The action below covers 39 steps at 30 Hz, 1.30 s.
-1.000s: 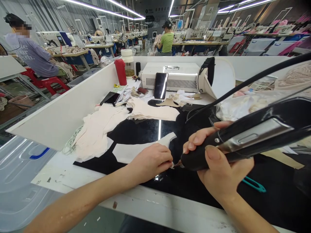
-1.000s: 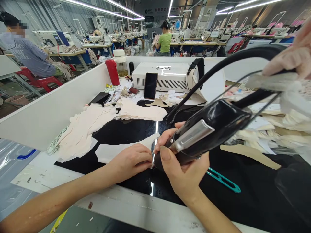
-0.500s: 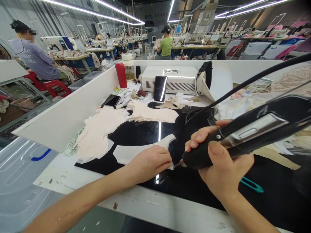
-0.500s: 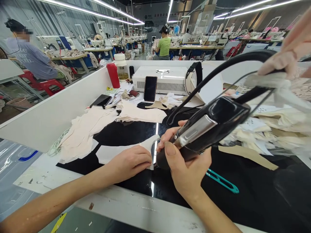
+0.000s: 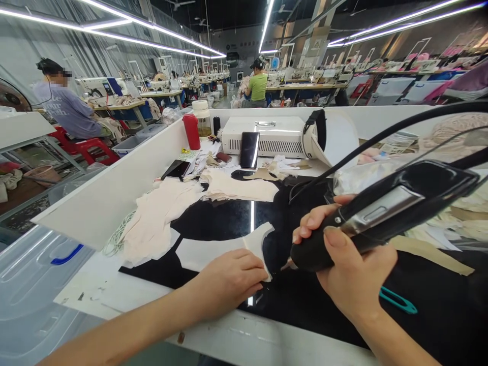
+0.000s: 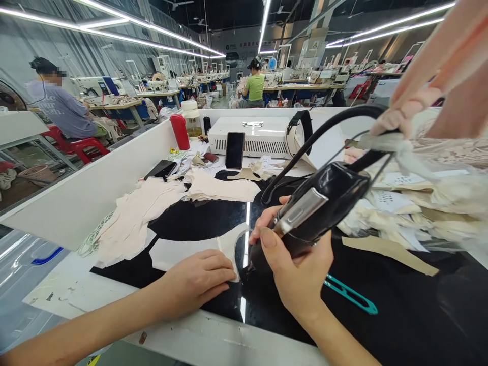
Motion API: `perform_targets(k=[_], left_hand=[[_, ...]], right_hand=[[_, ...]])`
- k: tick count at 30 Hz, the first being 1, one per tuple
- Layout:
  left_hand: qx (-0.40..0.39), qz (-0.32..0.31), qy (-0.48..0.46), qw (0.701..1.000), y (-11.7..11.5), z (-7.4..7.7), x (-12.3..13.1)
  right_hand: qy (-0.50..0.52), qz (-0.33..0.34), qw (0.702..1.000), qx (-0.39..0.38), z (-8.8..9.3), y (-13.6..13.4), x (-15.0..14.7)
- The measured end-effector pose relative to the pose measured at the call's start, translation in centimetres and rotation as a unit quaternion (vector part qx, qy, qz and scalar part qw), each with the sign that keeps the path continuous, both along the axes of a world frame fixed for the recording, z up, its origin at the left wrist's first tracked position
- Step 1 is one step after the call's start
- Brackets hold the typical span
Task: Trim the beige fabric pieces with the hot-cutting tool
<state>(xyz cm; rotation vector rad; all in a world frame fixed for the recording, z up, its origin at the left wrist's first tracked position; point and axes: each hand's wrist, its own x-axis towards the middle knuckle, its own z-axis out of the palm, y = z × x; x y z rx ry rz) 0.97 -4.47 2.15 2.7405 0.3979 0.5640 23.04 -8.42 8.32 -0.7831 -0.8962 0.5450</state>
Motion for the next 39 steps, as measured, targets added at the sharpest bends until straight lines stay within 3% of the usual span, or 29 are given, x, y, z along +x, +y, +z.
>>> perform_targets(k=[6, 10, 13, 20, 25, 34, 39], left_hand=[[-0.024, -0.062, -0.003, 0.998, -2.0, 1.2, -2.1], [0.002, -0.035, -0.017, 0.999, -2.1, 1.8, -2.1], [0.04, 0.0, -0.013, 0.999, -1.2, 1.6, -0.3], [0.165, 0.009, 0.077, 0.983, 0.5, 0.2, 5.6], [0.241, 0.059, 0.068, 0.966, 0.2, -0.6, 6.7], [0.234, 0.083, 0.004, 0.969, 0.5, -0.7, 6.6], [0.182, 0.1, -0.076, 0.975, 1.3, 0.2, 6.5]], right_hand=[[-0.005, -0.028, 0.999, 0.023, 0.2, 1.0, 0.9], [-0.018, -0.04, 0.999, 0.027, -0.4, 2.0, 1.6], [-0.034, -0.039, 0.999, 0.015, -0.9, 2.4, 2.1], [-0.054, -0.036, 0.998, 0.014, -1.5, 2.5, 2.1], [-0.056, -0.03, 0.998, 0.02, -1.4, 2.8, 1.7], [-0.057, -0.015, 0.998, 0.007, -0.9, 2.9, 1.7], [-0.083, -0.032, 0.996, -0.012, -1.3, 2.9, 1.8]])
